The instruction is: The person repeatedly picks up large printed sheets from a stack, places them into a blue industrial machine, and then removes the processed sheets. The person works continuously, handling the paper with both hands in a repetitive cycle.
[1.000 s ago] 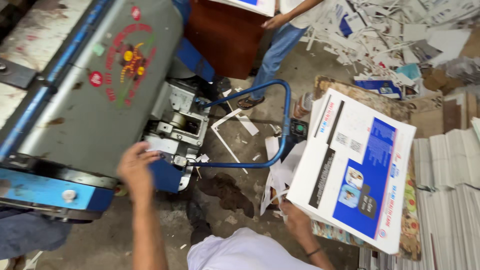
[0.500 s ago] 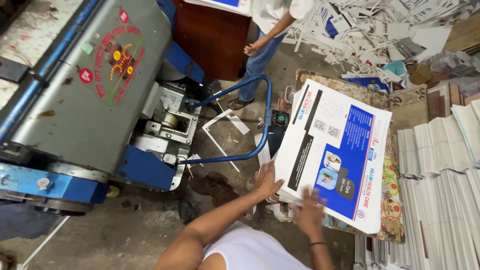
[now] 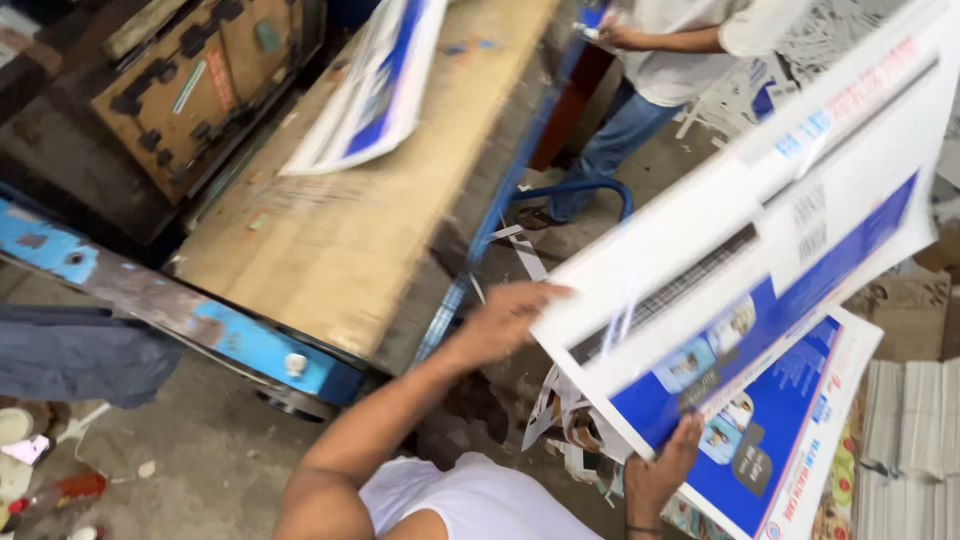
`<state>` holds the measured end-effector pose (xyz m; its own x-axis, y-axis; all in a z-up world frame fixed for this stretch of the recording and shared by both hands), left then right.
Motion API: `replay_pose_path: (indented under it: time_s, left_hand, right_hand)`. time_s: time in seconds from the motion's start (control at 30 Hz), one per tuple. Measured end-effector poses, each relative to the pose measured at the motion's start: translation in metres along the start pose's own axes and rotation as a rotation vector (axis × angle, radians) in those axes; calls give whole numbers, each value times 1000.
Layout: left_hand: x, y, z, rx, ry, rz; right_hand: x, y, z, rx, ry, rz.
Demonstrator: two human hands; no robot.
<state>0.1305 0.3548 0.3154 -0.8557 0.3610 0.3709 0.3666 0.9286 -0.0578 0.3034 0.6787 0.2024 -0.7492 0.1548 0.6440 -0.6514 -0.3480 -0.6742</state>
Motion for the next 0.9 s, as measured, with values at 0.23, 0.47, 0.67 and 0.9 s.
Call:
replay_pose_path:
  time_s: [0.23, 0.47, 0.67, 0.9]
  left_hand:
    - [-39, -248, 205, 311, -194, -620]
    - [-116, -412, 322, 928, -937, -1101]
    - [-143, -504, 330, 999, -1273, -1095]
    - [-169, -566, 187, 743, -318, -1192]
  right_hand:
    - [110, 159, 104, -384, -329, 625]
    - [152, 288, 257, -25, -677, 797]
    - [166, 217, 293, 155, -752, 523]
    - [124, 144, 186, 164, -59, 342]
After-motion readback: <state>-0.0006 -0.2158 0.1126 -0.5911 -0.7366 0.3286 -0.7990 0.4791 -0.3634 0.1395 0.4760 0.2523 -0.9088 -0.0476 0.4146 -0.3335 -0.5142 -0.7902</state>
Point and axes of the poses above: each hand's wrist, its own x-axis towards the middle knuckle, its own y-axis out of the palm, z = x × y, the point moved 6 cm from there along x, towards the middle knuckle, and after that the axes turned 7 degrees about -y, right-handed, at the moved point
